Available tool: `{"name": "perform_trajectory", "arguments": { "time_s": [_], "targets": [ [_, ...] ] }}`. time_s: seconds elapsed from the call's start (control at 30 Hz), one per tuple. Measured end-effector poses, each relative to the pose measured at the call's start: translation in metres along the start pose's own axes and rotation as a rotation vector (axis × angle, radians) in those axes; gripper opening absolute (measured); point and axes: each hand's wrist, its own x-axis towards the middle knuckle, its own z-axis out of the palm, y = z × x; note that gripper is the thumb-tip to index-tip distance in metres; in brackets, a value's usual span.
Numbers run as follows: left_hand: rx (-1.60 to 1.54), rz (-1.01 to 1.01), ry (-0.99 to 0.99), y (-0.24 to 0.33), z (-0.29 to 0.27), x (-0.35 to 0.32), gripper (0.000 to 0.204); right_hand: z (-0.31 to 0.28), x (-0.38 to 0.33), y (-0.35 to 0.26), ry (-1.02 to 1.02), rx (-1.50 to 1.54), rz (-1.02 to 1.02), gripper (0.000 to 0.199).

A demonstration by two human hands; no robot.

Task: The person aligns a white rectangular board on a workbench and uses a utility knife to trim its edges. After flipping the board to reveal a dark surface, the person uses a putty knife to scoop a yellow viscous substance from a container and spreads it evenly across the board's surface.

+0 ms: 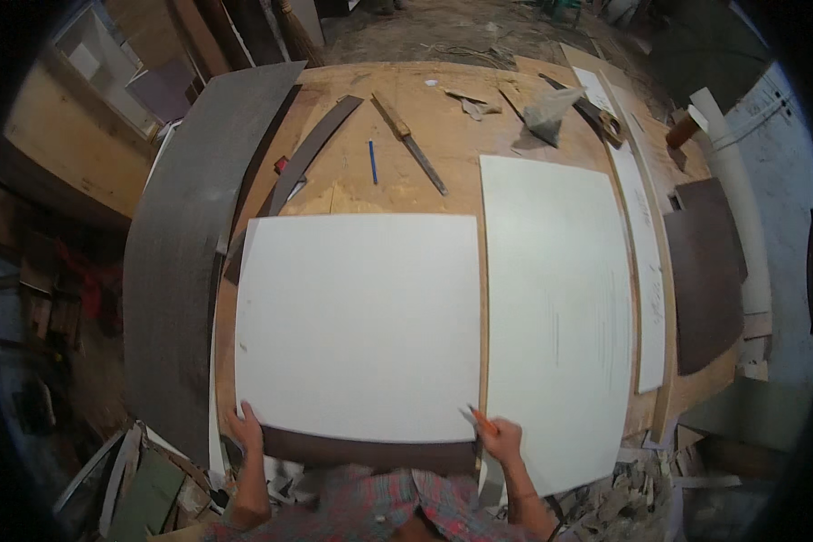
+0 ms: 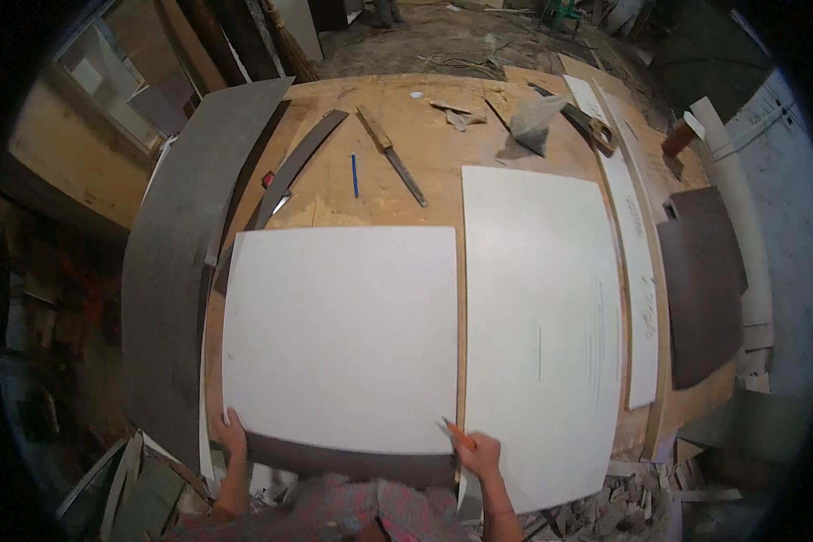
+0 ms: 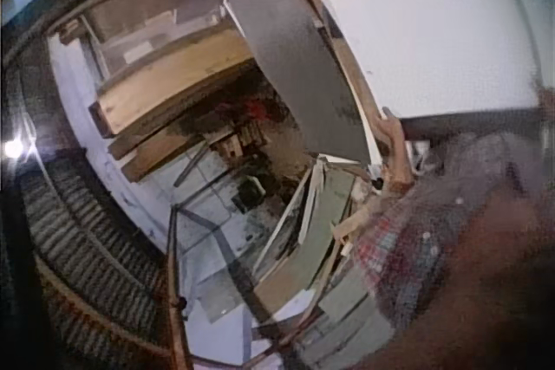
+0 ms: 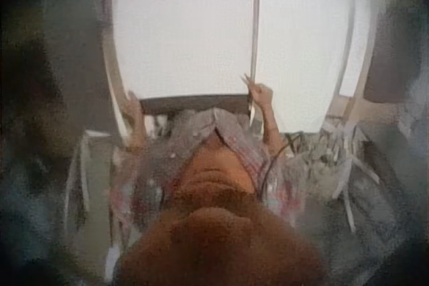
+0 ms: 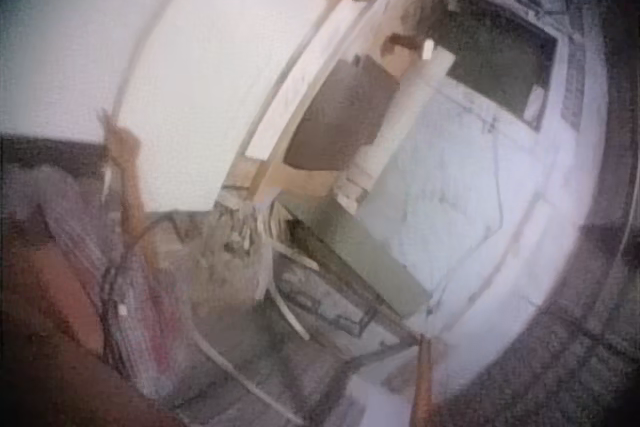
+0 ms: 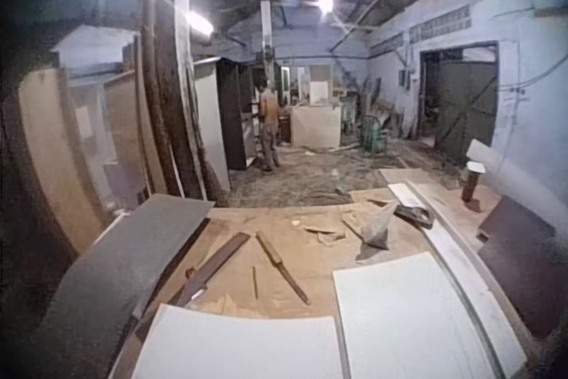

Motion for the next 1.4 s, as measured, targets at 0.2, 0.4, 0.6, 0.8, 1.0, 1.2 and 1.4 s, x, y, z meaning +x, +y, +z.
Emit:
{"name": "perform_trajectory", "arguments": {
  "time_s": [0.2, 0.4, 0.6, 0.8, 1.0, 1.2, 1.4],
  "targets": [
    [0.258, -0.145, 0.237, -0.067, 0.043, -0.016, 0.049, -0.008, 0.017, -0.032, -0.014, -0.019, 0.094, 0.022],
    [0.368, 0.051, 0.202, -0.045, 0.037, -0.018, 0.043, 0.009, 0.011, -0.008, 0.035, 0.114, 0.135, 0.025],
    [-0.229, -0.211, 0.164, -0.040, 0.042, -0.025, 0.045, -0.001, 0.026, 0.009, -0.329, -0.014, 0.046, 0.041],
    [-0.122, -0.253, 0.233, 0.000, 0.048, -0.022, 0.045, 0.005, 0.048, -0.005, -0.340, 0.011, 0.103, 0.048],
    [0.091, -0.037, 0.184, -0.006, 0.031, -0.020, 0.042, 0.005, 0.033, 0.003, -0.323, -0.026, 0.067, 0.056],
    [0.074, 0.033, 0.248, -0.059, 0.041, -0.037, 0.039, -0.004, 0.004, 0.023, -0.306, -0.251, 0.063, 0.024],
    [0.174, -0.091, 0.224, -0.032, 0.037, -0.016, 0.051, -0.003, 0.015, -0.010, -0.117, -0.238, -0.096, 0.014]
  ]
}}
